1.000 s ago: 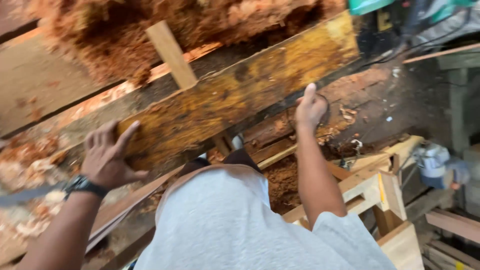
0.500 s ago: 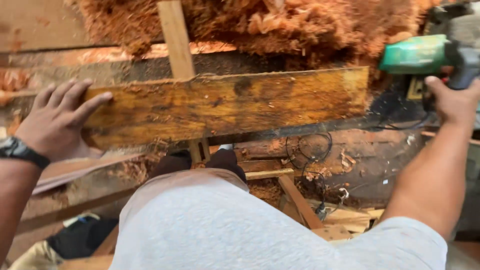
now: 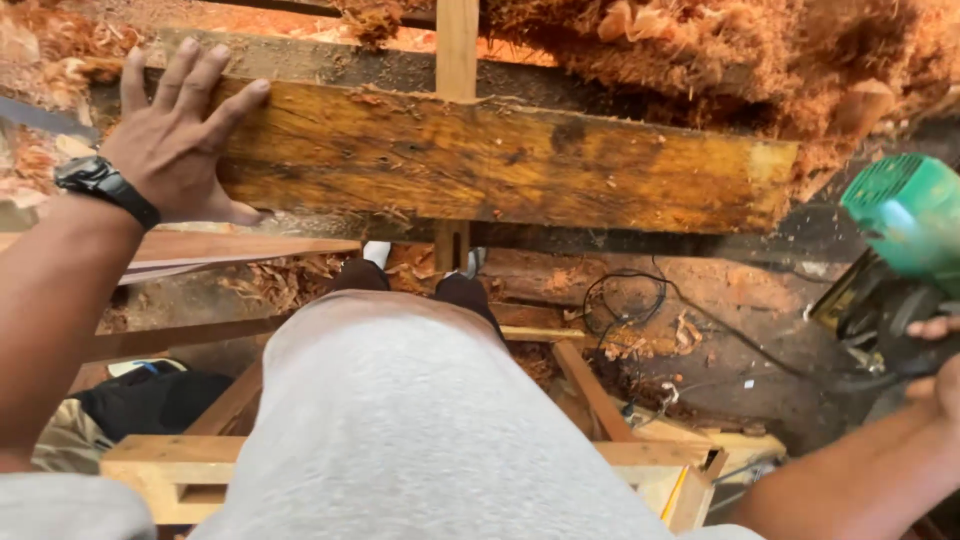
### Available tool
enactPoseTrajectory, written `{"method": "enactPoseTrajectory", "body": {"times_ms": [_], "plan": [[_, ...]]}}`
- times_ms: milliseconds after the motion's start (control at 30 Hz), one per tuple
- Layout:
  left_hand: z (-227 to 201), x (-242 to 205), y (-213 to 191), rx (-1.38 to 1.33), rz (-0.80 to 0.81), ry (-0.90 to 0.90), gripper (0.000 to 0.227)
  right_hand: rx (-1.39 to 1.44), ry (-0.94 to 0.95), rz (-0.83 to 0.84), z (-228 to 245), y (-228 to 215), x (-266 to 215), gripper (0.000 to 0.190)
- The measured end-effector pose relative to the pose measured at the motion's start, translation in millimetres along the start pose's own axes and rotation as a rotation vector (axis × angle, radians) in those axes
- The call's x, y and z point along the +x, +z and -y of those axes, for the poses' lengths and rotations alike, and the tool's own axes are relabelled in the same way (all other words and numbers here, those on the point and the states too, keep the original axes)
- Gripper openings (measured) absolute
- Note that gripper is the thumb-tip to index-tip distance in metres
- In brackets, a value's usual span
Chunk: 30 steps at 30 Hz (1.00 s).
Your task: Marking, cutting, and planing wooden boards in a workshop environment
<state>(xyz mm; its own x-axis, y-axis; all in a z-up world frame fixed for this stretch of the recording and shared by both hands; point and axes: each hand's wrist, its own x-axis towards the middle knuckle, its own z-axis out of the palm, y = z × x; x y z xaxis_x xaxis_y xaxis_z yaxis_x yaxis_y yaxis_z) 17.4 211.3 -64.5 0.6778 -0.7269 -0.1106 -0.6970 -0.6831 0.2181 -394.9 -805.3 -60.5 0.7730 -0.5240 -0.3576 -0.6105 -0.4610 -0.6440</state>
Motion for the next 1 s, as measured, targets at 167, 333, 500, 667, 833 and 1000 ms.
{"method": "enactPoseTrajectory", "body": {"times_ms": [167, 333, 500, 667, 833, 1000], "plan": [[8.0, -1.5, 16.2, 0.020, -0.131, 0.060, 0.158, 0.367, 0.251, -0.426, 231.4, 162.4, -213.5, 0.041], [4.5, 4.5, 15.4, 0.028, -0.113, 0.000, 0.144, 0.328, 0.030, -0.707, 368.1, 283.8, -311.7, 0.018], [4.4, 18.5, -6.6, 0.007, -0.147, 0.042, 0.140, 0.453, 0.023, -0.556, 421.6, 356.4, -354.7, 0.013], [14.2, 27.6, 18.0, 0.002, -0.106, 0.031, 0.138, 0.356, 0.094, -0.509, 446.9, 429.7, -362.6, 0.019], [11.3, 23.5, 16.5, -0.025, -0.108, 0.053, 0.138, 0.561, 0.039, -0.402, 437.3, 490.0, -365.8, 0.015], [15.8, 19.2, 29.9, -0.072, -0.116, 0.048, 0.141, 0.510, 0.032, -0.343, 456.7, 519.1, -364.0, 0.013]]}}
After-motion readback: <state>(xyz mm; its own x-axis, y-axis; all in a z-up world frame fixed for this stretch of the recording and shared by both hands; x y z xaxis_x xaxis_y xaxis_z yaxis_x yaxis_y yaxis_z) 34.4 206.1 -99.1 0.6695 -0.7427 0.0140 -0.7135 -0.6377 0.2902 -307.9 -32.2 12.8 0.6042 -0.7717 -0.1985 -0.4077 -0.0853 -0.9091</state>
